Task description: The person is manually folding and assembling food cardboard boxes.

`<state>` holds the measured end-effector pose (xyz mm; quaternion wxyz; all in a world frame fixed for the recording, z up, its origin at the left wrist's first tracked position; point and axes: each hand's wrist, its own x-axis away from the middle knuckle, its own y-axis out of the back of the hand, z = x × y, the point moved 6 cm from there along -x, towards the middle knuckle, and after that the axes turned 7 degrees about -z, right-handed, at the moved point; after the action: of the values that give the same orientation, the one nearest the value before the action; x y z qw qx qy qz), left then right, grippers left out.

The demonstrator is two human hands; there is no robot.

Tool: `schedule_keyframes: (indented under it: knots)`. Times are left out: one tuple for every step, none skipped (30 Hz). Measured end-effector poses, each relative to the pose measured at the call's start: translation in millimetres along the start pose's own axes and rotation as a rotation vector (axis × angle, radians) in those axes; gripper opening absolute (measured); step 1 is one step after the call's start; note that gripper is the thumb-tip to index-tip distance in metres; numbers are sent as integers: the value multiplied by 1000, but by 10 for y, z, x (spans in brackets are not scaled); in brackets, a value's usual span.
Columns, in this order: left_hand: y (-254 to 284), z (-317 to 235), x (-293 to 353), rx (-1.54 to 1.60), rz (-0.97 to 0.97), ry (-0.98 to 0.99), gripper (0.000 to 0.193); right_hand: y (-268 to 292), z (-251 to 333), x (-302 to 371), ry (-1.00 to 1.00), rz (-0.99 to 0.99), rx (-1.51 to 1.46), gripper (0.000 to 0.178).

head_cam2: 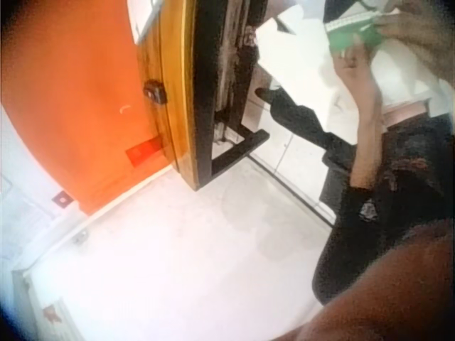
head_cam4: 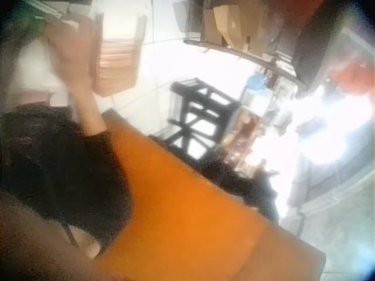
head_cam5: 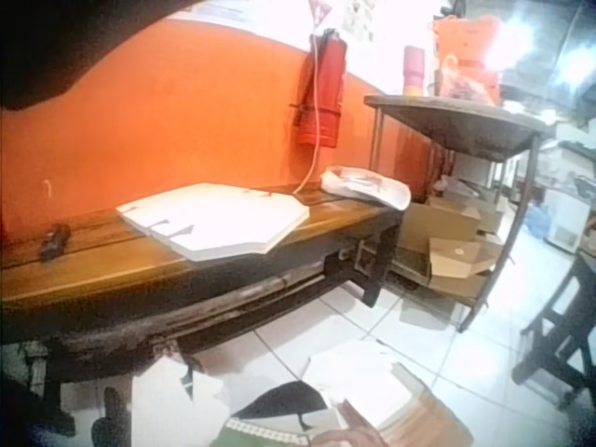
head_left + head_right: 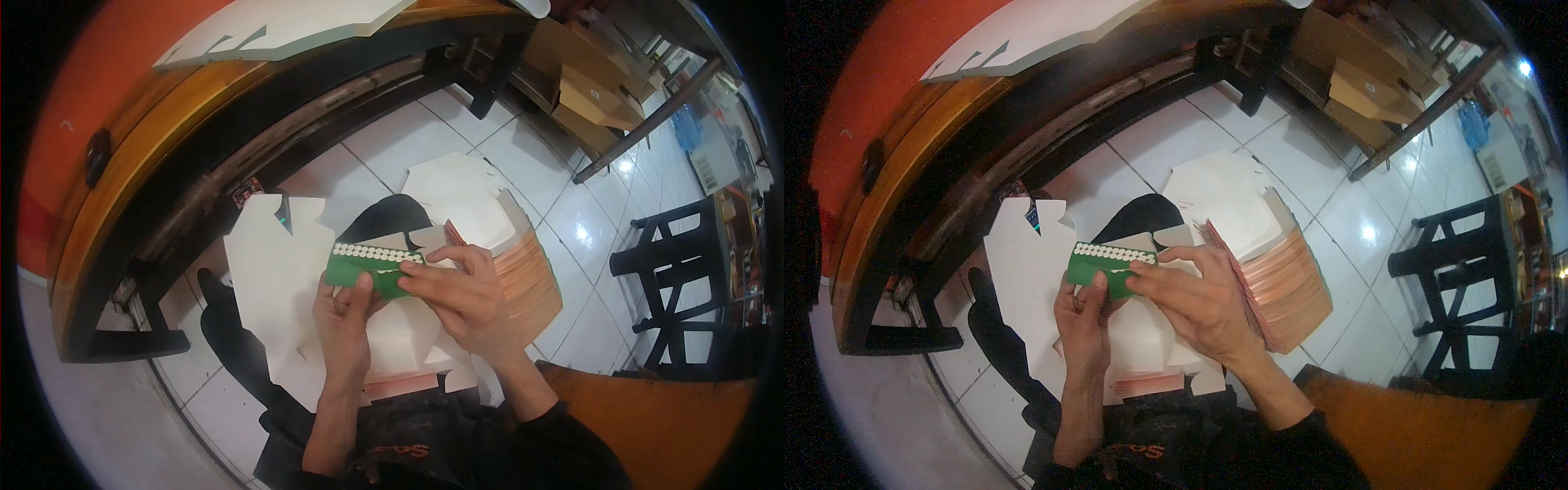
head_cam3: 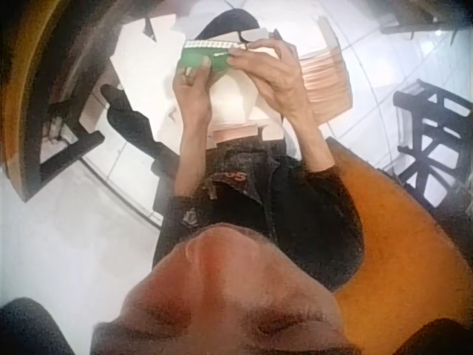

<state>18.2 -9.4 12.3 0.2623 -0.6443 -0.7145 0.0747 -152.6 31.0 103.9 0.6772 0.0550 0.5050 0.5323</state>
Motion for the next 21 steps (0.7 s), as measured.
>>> schedule_keyframes:
  knots:
    - [-30, -19, 25, -37, 38, -43, 32, 6, -7, 3, -12, 8, 3, 33]
    - [-61, -38, 51, -74, 76, -87, 34, -1, -6, 4, -12, 8, 3, 33]
    - [-71, -34, 70, -75, 76, -87, 34, -22, -13, 8, -32, 14, -53, 32]
    - [-104, -35, 87, -63, 88, -100, 35, -27, -28, 8, -51, 19, -104, 32]
    - [-128, -41, 101, -51, 101, -113, 36, -18, -36, 9, -52, 17, -101, 32]
    - [-137, -44, 113, -51, 105, -111, 36, -18, -34, 12, -39, 30, -100, 31]
    - [-141, -53, 121, -82, 97, -127, 36, -13, -41, 18, -28, 42, -99, 29]
    - [-143, -60, 132, -112, 89, -142, 37, 0, -65, 20, -33, 37, -94, 29]
    - [-139, -57, 144, -116, 99, -138, 37, -6, -77, 27, -13, 66, -84, 37]
    - [-107, -57, 153, -148, 84, -143, 38, 0, -67, 41, 2, 92, -70, 45]
    - [-73, -57, 161, -181, 71, -146, 40, 7, -28, 45, -12, 83, -58, 45]
    - [-46, -52, 170, -187, 90, -136, 40, 21, -8, 25, -139, 2, -206, 61]
    - [41, -108, 189, -168, 48, -227, 41, 1, -10, 38, -262, -81, -360, 78]
    - [40, -161, 210, -140, 20, -310, 41, -28, -65, 99, -250, -99, -303, 98]
    - [-23, -195, 239, -140, 46, -292, 41, -4, -47, 159, -268, -113, -281, 98]
    - [-97, -294, 275, -89, 40, -298, 42, -58, -123, 255, -513, -59, -453, 94]
    - [-134, -385, 297, -40, 29, -307, 43, -137, -168, 369, -754, -5, -634, 90]
    - [-159, -417, 310, -84, 51, -331, 51, -178, -233, 489, -899, -7, -717, 83]
    - [-205, -464, 355, -82, 71, -322, 51, -165, -352, 571, -905, -26, -705, 83]
    - [-262, -558, 431, -119, 140, -360, 50, -69, -548, 636, -792, -150, -409, 80]
    - [-315, -609, 495, -149, 211, -397, 49, 49, -724, 695, -669, -264, -106, 78]
